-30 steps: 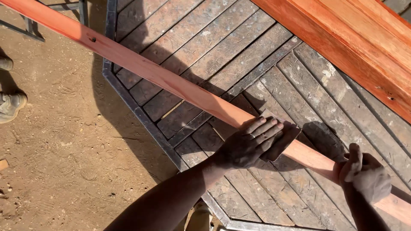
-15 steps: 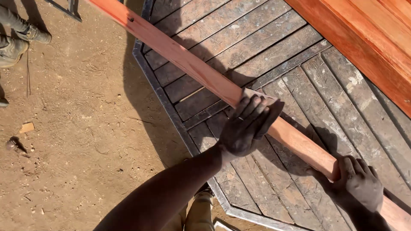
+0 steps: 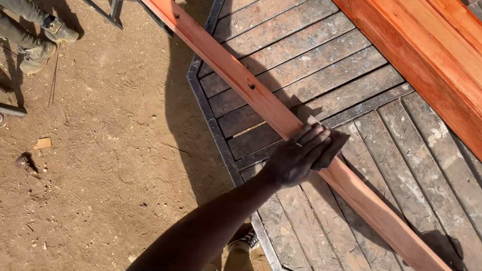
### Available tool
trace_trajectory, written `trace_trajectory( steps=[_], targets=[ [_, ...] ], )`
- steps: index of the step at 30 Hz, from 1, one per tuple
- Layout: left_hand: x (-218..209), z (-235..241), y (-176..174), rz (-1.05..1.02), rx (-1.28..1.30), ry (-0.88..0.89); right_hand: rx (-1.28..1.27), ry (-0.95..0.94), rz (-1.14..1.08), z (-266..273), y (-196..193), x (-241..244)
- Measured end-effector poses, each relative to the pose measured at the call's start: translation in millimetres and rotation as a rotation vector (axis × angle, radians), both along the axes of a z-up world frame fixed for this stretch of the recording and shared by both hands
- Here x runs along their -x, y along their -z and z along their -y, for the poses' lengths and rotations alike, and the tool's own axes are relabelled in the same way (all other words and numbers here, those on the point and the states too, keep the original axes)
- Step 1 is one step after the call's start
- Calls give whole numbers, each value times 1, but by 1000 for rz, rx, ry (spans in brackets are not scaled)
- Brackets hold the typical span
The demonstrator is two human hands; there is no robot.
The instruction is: Sanding a wooden plank manually with sandpaper on a workbench
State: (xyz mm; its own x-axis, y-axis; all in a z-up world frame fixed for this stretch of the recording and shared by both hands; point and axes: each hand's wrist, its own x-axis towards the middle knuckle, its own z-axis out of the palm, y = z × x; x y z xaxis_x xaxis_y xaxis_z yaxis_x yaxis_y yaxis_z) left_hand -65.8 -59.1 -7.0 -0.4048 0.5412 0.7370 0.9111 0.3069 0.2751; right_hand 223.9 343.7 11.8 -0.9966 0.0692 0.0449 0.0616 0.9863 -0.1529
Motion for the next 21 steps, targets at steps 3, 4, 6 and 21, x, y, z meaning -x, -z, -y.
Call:
trace_trajectory(
  steps=[3, 4, 6, 21],
  targets=[
    [109, 98, -2, -169, 127, -226, 22, -32, 88, 62, -27, 88],
    [138, 127, 5, -68, 106, -289, 22, -34, 120, 95, -36, 123],
    [161, 146, 11, 58, 96, -344, 29, -31, 179, 164, -39, 179],
    [252, 251, 7, 118, 101, -233, 1, 217, 494, 315, -40, 326]
  ],
)
